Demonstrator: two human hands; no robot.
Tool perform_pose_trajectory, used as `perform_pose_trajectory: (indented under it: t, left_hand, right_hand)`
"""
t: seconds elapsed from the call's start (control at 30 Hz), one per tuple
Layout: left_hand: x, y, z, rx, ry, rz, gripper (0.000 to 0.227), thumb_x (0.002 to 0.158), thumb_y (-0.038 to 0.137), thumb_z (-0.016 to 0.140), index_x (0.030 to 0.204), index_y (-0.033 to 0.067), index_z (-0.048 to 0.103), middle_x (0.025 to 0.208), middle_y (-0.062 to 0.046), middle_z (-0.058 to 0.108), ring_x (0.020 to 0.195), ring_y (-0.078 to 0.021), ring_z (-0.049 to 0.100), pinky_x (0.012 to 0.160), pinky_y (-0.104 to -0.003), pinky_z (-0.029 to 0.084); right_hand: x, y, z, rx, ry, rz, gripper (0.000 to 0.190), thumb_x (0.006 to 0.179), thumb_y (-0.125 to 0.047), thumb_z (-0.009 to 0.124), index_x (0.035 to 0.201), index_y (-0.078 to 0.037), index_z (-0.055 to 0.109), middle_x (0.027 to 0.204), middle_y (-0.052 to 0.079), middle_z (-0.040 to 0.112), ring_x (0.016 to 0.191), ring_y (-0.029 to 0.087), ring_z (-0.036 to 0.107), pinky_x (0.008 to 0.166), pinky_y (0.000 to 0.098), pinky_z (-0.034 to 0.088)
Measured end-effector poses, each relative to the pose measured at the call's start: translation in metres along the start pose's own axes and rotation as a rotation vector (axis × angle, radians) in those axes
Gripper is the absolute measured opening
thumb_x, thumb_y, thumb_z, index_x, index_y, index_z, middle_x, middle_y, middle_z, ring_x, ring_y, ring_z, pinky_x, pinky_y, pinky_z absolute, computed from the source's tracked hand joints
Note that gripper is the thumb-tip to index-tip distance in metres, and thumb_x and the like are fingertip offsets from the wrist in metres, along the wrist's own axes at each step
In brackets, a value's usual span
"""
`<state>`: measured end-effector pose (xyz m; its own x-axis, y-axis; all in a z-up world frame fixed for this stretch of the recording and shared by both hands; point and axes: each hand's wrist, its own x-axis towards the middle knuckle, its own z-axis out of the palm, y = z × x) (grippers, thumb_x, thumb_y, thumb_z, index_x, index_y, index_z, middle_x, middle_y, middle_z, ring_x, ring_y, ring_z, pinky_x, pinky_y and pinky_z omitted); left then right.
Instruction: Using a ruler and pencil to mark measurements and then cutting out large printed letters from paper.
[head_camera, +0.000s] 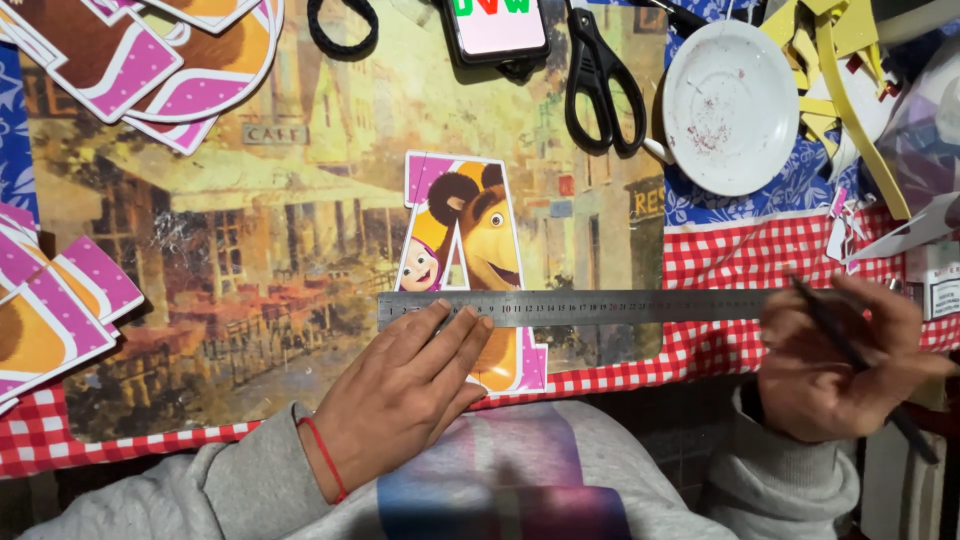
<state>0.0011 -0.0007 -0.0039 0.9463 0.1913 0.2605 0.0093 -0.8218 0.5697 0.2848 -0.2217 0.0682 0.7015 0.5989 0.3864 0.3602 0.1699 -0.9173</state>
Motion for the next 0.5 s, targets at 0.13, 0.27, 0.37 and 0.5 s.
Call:
perform_pose_trajectory:
  t: [0.13,0.27,0.37,0.5]
  left_hand:
    - [-0.001,-0.001,0.001,-0.015,0.007,0.006,0.061,0.094,0.037,0.069,0.138,-0.0035,0.057,0.137,-0.016,0.059,0.127,-0.0346,0.054,0.106,-0.045,0.045]
    - [0.0,-0.002,0.0,-0.014,0.007,0.007,0.061,0.093,0.037,0.069,0.137,-0.0026,0.057,0.136,-0.016,0.059,0.127,-0.0354,0.055,0.105,-0.045,0.045]
    - [0.0,-0.002,0.0,-0.032,0.01,0.0,0.06,0.092,0.037,0.069,0.136,-0.0025,0.058,0.136,-0.016,0.059,0.127,-0.0354,0.055,0.105,-0.046,0.045]
    - [-0.001,-0.002,0.0,-0.029,0.014,-0.002,0.058,0.094,0.036,0.069,0.134,-0.0039,0.059,0.137,-0.017,0.06,0.127,-0.0348,0.055,0.106,-0.045,0.045]
  right_hand:
    - [-0.001,0.005,0.02,-0.026,-0.187,0.131,0.045,0.099,-0.032,0.068,0.128,0.002,0.061,0.101,0.017,0.07,0.083,0.019,0.07,0.076,0.0292,0.057]
    - [0.021,0.002,0.069,-0.2,-0.464,0.258,0.03,0.099,-0.015,0.063,0.12,0.005,0.07,0.093,0.012,0.07,0.079,0.013,0.064,0.071,0.0238,0.052]
    - [0.034,0.002,0.108,-0.187,-0.617,0.324,0.025,0.096,-0.006,0.065,0.118,0.005,0.066,0.101,0.01,0.068,0.087,0.011,0.065,0.077,0.0246,0.052]
    - [0.038,0.024,0.134,-0.144,-0.772,0.319,0.015,0.097,-0.006,0.067,0.11,0.002,0.07,0.098,0.007,0.07,0.085,0.01,0.067,0.075,0.0242,0.054]
